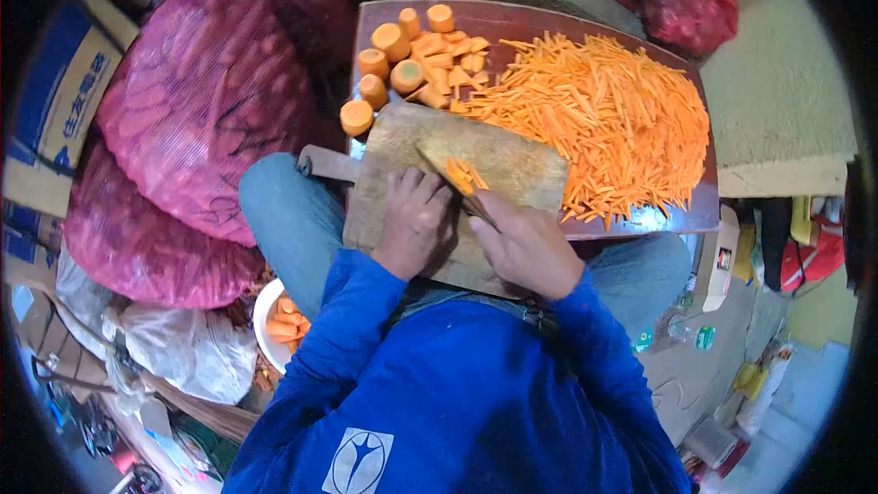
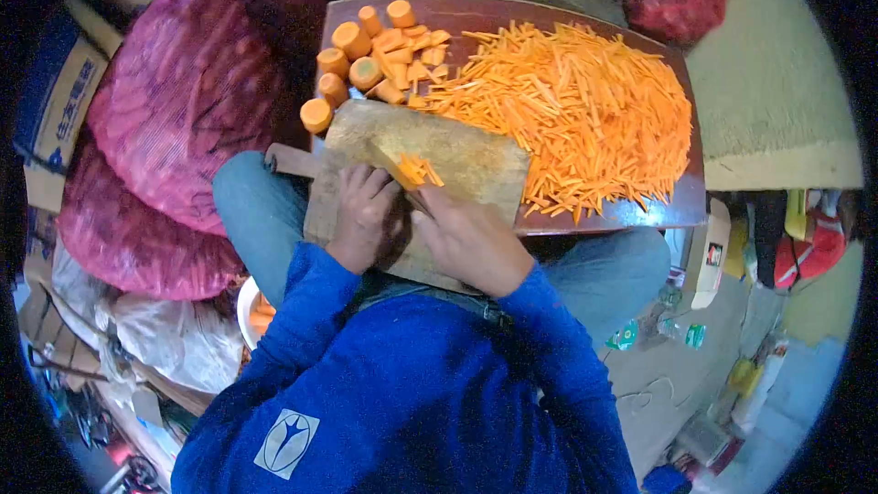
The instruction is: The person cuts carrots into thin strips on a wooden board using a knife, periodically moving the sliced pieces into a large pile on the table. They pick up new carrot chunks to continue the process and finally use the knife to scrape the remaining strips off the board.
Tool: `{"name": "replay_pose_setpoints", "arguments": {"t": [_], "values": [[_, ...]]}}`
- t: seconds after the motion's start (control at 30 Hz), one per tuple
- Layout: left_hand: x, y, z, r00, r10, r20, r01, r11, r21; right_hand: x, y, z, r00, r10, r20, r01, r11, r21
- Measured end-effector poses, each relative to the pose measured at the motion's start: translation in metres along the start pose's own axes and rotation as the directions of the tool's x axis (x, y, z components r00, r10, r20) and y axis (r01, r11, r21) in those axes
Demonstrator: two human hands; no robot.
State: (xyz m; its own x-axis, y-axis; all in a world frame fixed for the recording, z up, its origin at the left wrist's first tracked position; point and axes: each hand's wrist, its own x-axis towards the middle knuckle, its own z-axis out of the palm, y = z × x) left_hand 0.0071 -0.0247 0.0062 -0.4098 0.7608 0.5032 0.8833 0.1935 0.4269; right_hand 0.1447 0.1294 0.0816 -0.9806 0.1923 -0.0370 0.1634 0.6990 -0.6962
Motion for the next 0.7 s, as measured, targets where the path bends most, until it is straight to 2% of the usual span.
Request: {"name": "replay_pose_setpoints", "arguments": {"t": [0.07,0.13,0.2,0.27,0.3,0.4,0.47,0.5,0.63,0.7], "values": [[0.000,-0.001,0.002,1.000,0.015,0.005,-0.015,1.000,-0.005,0.006,0.002,0.002,0.999,-0.012,-0.031,0.011,0.999,-0.035],[-0.002,-0.002,0.004,1.000,0.009,0.009,-0.009,1.000,-0.003,0.009,0.002,0.001,0.998,0.010,0.069,-0.003,0.995,-0.097],[-0.003,-0.003,0.005,1.000,-0.023,0.010,0.023,0.999,0.024,0.005,0.001,-0.002,0.998,0.010,0.058,-0.005,0.996,-0.086],[-0.002,-0.003,0.007,1.000,-0.030,-0.008,0.030,1.000,0.007,-0.005,0.001,-0.005,0.996,-0.058,-0.069,0.059,0.998,0.012],[-0.002,-0.003,0.007,0.999,-0.045,-0.013,0.045,0.999,-0.013,-0.010,0.001,-0.007,0.996,-0.061,-0.062,0.062,0.998,0.017],[-0.002,-0.004,0.007,0.996,-0.065,-0.054,0.062,0.997,-0.047,-0.021,0.003,-0.017,0.994,-0.005,-0.110,0.012,0.997,0.071],[0.000,-0.004,0.007,0.994,-0.067,-0.088,0.061,0.996,-0.066,-0.024,0.004,-0.020,0.989,0.102,-0.108,-0.077,0.975,0.209],[0.001,-0.003,0.007,0.991,-0.093,-0.101,0.086,0.994,-0.074,-0.025,0.005,-0.019,0.989,0.103,-0.106,-0.076,0.970,0.230],[0.000,-0.003,0.004,0.975,-0.176,-0.137,0.155,0.977,-0.149,-0.026,0.003,-0.010,0.996,0.068,-0.050,-0.055,0.971,0.235],[0.001,-0.001,0.002,0.975,-0.183,-0.127,0.165,0.977,-0.137,-0.024,0.005,-0.006,0.998,0.065,-0.027,-0.062,0.993,0.101]]}}
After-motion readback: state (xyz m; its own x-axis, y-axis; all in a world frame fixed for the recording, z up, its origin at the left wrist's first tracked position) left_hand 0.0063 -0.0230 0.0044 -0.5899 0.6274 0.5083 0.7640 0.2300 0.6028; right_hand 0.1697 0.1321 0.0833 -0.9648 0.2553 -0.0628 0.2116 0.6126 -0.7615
